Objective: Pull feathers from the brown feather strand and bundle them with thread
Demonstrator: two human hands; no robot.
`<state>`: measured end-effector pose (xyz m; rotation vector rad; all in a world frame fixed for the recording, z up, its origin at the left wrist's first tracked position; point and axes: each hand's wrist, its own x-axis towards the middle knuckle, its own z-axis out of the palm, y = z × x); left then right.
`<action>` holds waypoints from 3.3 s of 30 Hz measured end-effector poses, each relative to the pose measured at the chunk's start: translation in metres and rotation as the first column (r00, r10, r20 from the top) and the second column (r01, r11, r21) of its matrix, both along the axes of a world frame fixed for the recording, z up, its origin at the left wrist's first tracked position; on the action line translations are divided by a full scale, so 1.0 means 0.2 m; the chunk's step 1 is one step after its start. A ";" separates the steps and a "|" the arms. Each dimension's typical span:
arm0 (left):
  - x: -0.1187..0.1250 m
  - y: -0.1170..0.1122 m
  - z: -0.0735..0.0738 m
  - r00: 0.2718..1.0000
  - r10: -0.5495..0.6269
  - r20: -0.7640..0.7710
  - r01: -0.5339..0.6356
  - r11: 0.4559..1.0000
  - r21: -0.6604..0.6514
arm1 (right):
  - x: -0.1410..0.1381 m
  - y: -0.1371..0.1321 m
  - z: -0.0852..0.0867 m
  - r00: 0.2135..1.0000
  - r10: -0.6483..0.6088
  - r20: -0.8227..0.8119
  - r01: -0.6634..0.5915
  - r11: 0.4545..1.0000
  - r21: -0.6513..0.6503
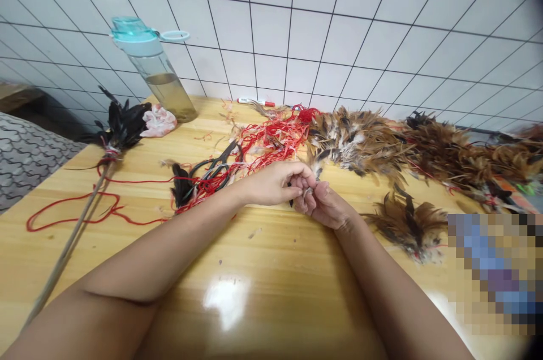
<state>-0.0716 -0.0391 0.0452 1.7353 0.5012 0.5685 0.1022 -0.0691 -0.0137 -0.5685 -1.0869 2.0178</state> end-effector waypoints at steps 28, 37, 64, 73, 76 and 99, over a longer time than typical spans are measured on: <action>-0.03 0.01 0.03 0.995 -0.097 -0.038 0.100 0.992 0.076 | 0.00 0.00 0.00 0.999 0.019 0.040 -0.021 0.999 0.042; -0.02 0.01 0.04 0.982 0.060 -0.180 0.024 0.901 0.433 | 0.03 -0.01 0.00 0.995 0.027 0.099 -0.028 1.000 0.006; 0.02 0.00 -0.08 0.997 0.027 0.076 -0.018 0.994 -0.110 | -0.02 0.03 0.00 0.995 -0.101 -0.009 0.092 0.934 -0.347; 0.05 -0.01 -0.07 0.982 0.130 0.134 -0.084 0.948 -0.306 | -0.04 0.03 0.00 0.980 -0.199 0.028 0.198 0.925 -0.325; 0.05 -0.01 -0.07 0.981 0.143 0.130 -0.103 0.956 -0.276 | -0.04 0.03 -0.01 0.974 -0.225 0.027 0.223 0.926 -0.305; 0.06 -0.01 -0.11 0.965 0.249 0.079 -0.231 0.956 -0.183 | -0.08 0.04 0.02 0.943 -0.332 0.030 0.319 0.872 -0.373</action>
